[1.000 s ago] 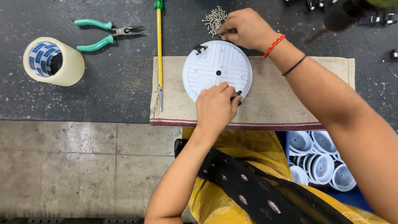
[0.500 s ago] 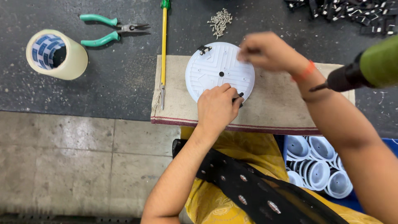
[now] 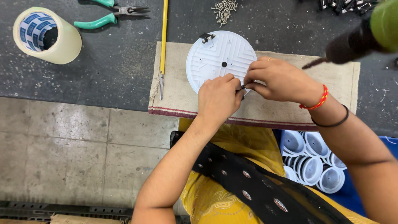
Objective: The person uses a green power drill to screw small black plastic clips into pre-drilled holes on a white circular plastic base. They repeatedly pick up clips and screws, align them, and fasten them into the base, then move the finished unit aside and repeat the process with a new base.
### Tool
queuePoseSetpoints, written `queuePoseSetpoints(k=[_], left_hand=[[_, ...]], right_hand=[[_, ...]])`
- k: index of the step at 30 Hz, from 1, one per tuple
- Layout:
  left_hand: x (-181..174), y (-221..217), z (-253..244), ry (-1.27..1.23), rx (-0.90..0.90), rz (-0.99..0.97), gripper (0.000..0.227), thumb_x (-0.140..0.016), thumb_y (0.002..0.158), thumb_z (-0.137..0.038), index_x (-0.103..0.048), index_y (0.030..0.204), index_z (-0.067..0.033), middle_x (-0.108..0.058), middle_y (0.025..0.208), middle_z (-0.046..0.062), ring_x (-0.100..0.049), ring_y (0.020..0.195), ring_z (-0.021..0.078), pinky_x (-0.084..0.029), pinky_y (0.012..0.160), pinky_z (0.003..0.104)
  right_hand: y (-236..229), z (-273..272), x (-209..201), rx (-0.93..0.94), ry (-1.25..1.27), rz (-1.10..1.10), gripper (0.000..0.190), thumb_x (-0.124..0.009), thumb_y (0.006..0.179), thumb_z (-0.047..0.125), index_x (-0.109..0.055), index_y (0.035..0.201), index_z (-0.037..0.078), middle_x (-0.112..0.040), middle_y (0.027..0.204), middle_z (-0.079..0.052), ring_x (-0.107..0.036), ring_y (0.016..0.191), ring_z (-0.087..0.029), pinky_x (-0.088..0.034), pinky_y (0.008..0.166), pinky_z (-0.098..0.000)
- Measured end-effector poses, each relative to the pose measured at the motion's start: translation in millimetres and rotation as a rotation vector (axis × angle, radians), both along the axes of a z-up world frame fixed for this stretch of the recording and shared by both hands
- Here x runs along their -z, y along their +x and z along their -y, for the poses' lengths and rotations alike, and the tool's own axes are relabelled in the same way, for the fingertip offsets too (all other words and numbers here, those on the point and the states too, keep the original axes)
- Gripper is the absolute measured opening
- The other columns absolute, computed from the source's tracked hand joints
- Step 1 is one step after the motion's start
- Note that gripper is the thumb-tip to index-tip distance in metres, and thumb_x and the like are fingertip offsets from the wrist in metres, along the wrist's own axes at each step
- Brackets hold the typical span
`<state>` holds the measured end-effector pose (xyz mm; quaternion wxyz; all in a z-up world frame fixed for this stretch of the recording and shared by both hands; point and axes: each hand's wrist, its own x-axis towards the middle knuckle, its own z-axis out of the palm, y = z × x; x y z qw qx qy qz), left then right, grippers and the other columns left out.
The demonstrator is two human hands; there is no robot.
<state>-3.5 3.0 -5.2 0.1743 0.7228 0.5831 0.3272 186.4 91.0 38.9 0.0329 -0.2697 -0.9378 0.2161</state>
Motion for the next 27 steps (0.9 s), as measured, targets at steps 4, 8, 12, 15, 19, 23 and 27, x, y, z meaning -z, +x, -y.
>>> queuePoseSetpoints(k=[4, 8, 12, 15, 19, 23, 27], left_hand=[[0.7, -0.1, 0.7, 0.0, -0.001, -0.005, 0.018, -0.081, 0.077, -0.027, -0.073, 0.08, -0.0114, -0.067, 0.081, 0.003, -0.068, 0.076, 0.0255, -0.049, 0.066, 0.045], [0.4, -0.2, 1.0, -0.002, -0.005, 0.006, 0.017, -0.08, 0.077, -0.027, -0.072, 0.077, -0.0116, -0.068, 0.081, 0.003, -0.069, 0.076, 0.0258, -0.05, 0.066, 0.045], [1.7, -1.3, 1.1, 0.017, 0.002, -0.007, 0.018, -0.08, 0.079, -0.027, -0.072, 0.075, -0.0112, -0.068, 0.08, 0.004, -0.068, 0.076, 0.0269, -0.05, 0.066, 0.045], [2.0, -1.0, -0.4, 0.003, -0.004, 0.008, 0.019, -0.08, 0.078, -0.028, -0.072, 0.075, -0.0112, -0.068, 0.08, 0.003, -0.069, 0.076, 0.0265, -0.05, 0.066, 0.045], [2.3, 0.0, 0.9, -0.009, 0.007, 0.015, 0.019, -0.08, 0.079, -0.028, -0.072, 0.075, -0.0113, -0.068, 0.08, 0.003, -0.069, 0.076, 0.0259, -0.05, 0.066, 0.044], [1.2, -1.2, -0.5, -0.014, 0.008, -0.001, 0.019, -0.08, 0.079, -0.028, -0.072, 0.076, -0.0114, -0.068, 0.081, 0.003, -0.069, 0.076, 0.0255, -0.05, 0.066, 0.044], [1.4, -1.5, -0.5, -0.011, 0.014, 0.001, 0.018, -0.079, 0.079, -0.028, -0.073, 0.078, -0.0118, -0.069, 0.082, 0.002, -0.069, 0.077, 0.0243, -0.05, 0.066, 0.043]], right_hand=[[5.0, -8.4, 19.3, 0.228, -0.226, 0.062, 0.014, -0.079, 0.079, 0.012, -0.076, 0.092, 0.007, -0.075, 0.089, -0.009, -0.072, 0.085, -0.026, -0.057, 0.079, -0.0362], [19.8, -25.0, -3.3, 0.368, -0.362, -0.005, 0.02, -0.084, 0.078, 0.011, -0.077, 0.097, 0.006, -0.078, 0.091, -0.008, -0.074, 0.082, -0.019, -0.058, 0.076, -0.0314], [53.4, -29.2, -62.3, 0.594, -0.31, -0.735, 0.018, -0.074, 0.091, 0.004, -0.071, 0.108, 0.004, -0.074, 0.1, -0.009, -0.072, 0.088, -0.018, -0.058, 0.081, -0.0312], [52.2, -17.6, -63.3, 0.568, -0.241, -1.065, 0.018, -0.072, 0.093, 0.001, -0.067, 0.11, 0.004, -0.071, 0.099, -0.01, -0.07, 0.084, -0.019, -0.058, 0.078, -0.0323], [36.4, -1.0, -54.6, 0.459, -0.245, -1.192, 0.019, -0.068, 0.096, -0.004, -0.062, 0.113, 0.003, -0.068, 0.098, -0.011, -0.068, 0.078, -0.02, -0.058, 0.074, -0.0337], [15.1, -1.8, -70.5, 0.388, -0.259, -1.232, 0.022, -0.065, 0.1, -0.008, -0.056, 0.116, 0.003, -0.064, 0.097, -0.012, -0.066, 0.073, -0.022, -0.058, 0.07, -0.0351], [-11.5, 20.8, -48.9, 0.385, -0.289, -1.257, 0.025, -0.062, 0.103, -0.012, -0.051, 0.119, 0.003, -0.061, 0.096, -0.014, -0.064, 0.067, -0.023, -0.058, 0.066, -0.0365]])
